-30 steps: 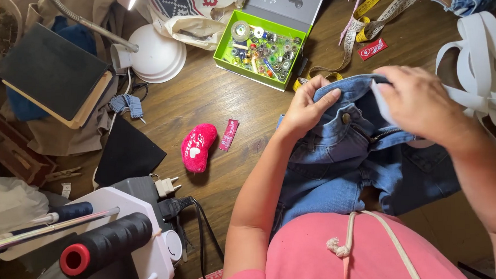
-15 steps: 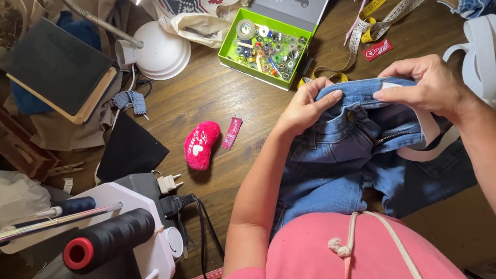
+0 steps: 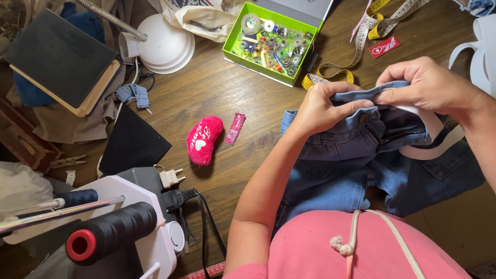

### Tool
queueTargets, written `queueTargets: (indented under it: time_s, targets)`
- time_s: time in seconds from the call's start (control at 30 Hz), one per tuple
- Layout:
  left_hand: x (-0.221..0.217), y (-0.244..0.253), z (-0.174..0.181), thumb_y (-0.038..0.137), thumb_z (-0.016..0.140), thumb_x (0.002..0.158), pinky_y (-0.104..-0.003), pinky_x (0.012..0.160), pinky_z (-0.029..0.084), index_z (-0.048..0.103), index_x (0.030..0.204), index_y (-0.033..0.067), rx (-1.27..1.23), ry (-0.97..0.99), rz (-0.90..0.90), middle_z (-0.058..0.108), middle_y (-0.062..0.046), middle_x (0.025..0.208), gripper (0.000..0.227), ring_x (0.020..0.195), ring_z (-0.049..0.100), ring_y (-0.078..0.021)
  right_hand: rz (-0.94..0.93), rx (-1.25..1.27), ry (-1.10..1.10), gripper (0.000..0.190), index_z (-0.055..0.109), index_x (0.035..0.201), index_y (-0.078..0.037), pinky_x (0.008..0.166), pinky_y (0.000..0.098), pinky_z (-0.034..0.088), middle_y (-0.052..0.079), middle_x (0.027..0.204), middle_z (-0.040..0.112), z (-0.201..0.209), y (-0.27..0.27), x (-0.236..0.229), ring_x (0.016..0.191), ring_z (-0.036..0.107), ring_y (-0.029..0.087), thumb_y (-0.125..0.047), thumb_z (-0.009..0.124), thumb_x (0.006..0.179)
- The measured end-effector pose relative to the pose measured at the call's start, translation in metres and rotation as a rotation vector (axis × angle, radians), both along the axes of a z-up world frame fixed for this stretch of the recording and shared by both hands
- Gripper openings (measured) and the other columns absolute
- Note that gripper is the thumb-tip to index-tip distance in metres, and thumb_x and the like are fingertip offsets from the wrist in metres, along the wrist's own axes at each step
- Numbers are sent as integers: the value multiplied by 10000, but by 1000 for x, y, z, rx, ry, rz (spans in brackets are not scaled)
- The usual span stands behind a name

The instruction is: Inserting a white elastic band into the waistband of denim shorts by threading it through the fabric channel using a safety pin.

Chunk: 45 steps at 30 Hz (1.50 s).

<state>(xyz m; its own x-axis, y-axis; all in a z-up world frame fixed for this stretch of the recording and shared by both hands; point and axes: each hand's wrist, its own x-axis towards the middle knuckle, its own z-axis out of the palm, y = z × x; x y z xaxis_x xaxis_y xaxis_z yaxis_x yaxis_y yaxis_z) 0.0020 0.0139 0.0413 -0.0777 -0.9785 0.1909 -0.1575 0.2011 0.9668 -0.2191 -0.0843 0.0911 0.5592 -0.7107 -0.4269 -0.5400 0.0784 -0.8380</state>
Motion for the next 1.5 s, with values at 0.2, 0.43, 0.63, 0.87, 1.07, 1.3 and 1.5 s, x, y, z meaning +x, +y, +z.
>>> queueTargets:
  time_s: [0.2,0.43,0.63,0.87,1.07,1.3,1.5]
  targets:
    - [-2,-1,-6,352,720,900,-243,622,436,749,902,117,-19,141,-22,638,83,739,236,690,517,-27,74,-21,62,127,804,960,25,625,266,441,86,789,716,15,4,1,707,582,148,-36,790,849]
    - [-4,-1,-4,368,674,926,-247,563,355,701,834,151,-19,147,-46,503,109,670,237,633,407,-31,108,-46,55,125,805,946,14,624,263,394,63,774,690,24,3,1,702,549,138,-38,766,840]
    - [10,-7,-18,383,762,867,-208,592,423,755,911,144,47,189,4,615,111,722,244,660,503,-5,39,-191,189,178,817,1048,-41,670,264,398,29,818,677,33,7,1,735,532,129,-90,760,887]
    - [2,-11,-24,392,722,876,-247,607,428,777,906,152,47,38,98,620,91,698,248,654,502,-31,303,-753,409,367,733,1179,-159,1059,418,410,2,1237,709,39,24,13,1189,606,243,-318,699,849]
    - [7,-11,-28,372,769,867,-201,579,408,742,928,145,39,233,-12,606,106,728,237,660,500,-7,293,-719,485,268,748,1079,-189,807,430,474,64,907,748,26,22,27,867,668,293,-407,644,963]
    - [27,-7,-16,361,793,834,-206,520,339,721,854,197,28,101,-76,562,117,668,180,567,428,-8,294,-444,185,187,826,1061,-110,756,232,451,-40,881,782,26,8,15,768,605,85,-172,767,895]
    - [21,-4,-9,339,777,830,-262,741,466,696,830,176,-124,-65,-82,698,61,772,182,760,630,-91,402,-528,192,158,839,970,-143,754,239,473,-51,841,796,26,9,22,752,639,79,-232,805,844]
